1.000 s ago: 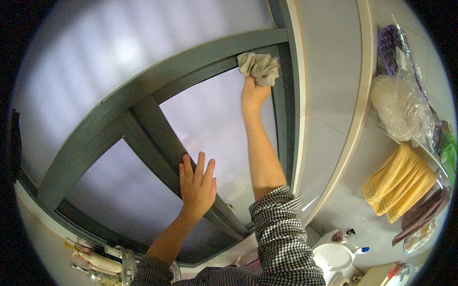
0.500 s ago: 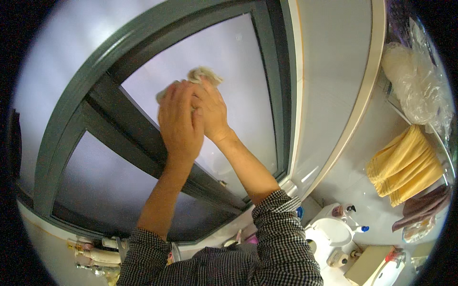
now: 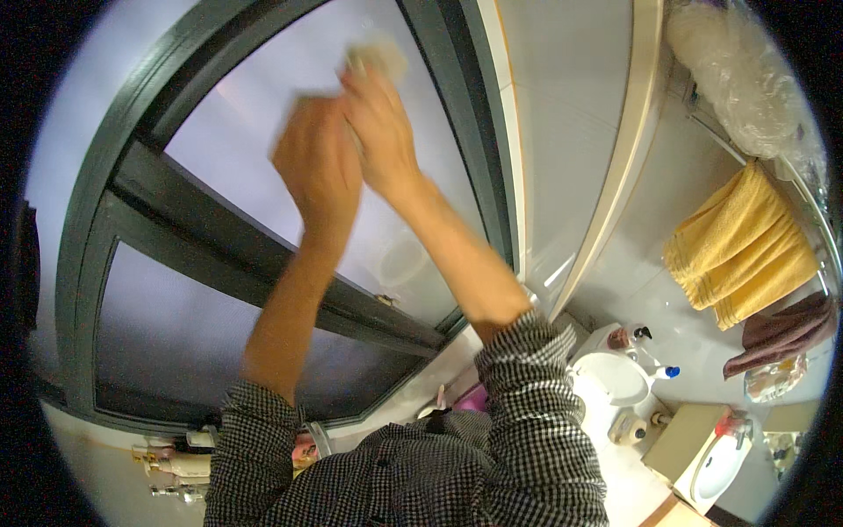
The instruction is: The person wipes a bathroom wall shelf and its contents, the wall tiles, a showerhead, a window frame, and a small plastic stool using a cloth.
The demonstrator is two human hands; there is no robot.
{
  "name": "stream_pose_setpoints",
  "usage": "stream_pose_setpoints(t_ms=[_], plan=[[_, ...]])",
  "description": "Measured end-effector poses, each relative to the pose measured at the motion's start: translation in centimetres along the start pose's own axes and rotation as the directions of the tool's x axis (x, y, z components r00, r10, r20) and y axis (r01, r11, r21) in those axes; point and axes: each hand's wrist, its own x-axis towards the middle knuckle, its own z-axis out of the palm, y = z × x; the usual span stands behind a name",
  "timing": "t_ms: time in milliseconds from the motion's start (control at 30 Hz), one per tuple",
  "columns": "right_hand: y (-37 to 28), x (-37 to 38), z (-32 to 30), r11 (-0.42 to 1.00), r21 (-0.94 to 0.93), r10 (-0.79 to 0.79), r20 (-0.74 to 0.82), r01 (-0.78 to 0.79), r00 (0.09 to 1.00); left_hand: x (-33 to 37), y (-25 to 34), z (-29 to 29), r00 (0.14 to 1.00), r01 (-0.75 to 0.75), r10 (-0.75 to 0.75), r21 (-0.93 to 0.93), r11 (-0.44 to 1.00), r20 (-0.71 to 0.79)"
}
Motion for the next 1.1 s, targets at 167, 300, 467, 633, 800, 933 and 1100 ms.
stream_pose_setpoints(t_ms=[167,300,467,633,800,933,1100], plan=[[2.9,-0.7,2.9,0.999,-0.041,0.033,-0.019,-0.034,0.999,0.2,-1.8,3.5,0.993,0.075,-0.092,0.197,0.977,0.076],[0.8,-18.5,-1.6,0.686,0.077,0.722,0.051,-0.723,0.69,-14.6,0.9,6.6,0.96,-0.162,0.119,0.157,0.974,0.252],[-7.9,-31.8,-5.8,0.59,-0.365,0.802,0.365,-0.72,0.472,-28.4,2.2,3.8,0.719,0.37,-0.333,0.07,0.927,0.61],[-12.6,-22.6,-6.9,0.41,-0.104,0.777,0.559,-0.906,0.288,-28.3,2.5,-3.1,0.428,0.904,-0.655,-0.312,0.293,0.623],[-11.7,-14.6,-6.6,0.149,0.051,0.418,0.902,-0.988,0.109,-23.6,0.7,-12.9,-0.093,0.877,-0.647,-0.246,-0.413,0.757],[-8.2,-22.6,-5.1,0.672,-0.526,0.668,0.735,-0.521,0.12,-25.0,0.4,-17.1,-0.301,0.684,-0.582,-0.254,-0.684,0.756],[-14.0,-23.8,-1.0,0.666,-0.453,0.662,0.725,-0.593,0.19,-26.0,-1.6,-18.3,-0.306,0.661,-0.659,-0.344,-0.666,0.687]])
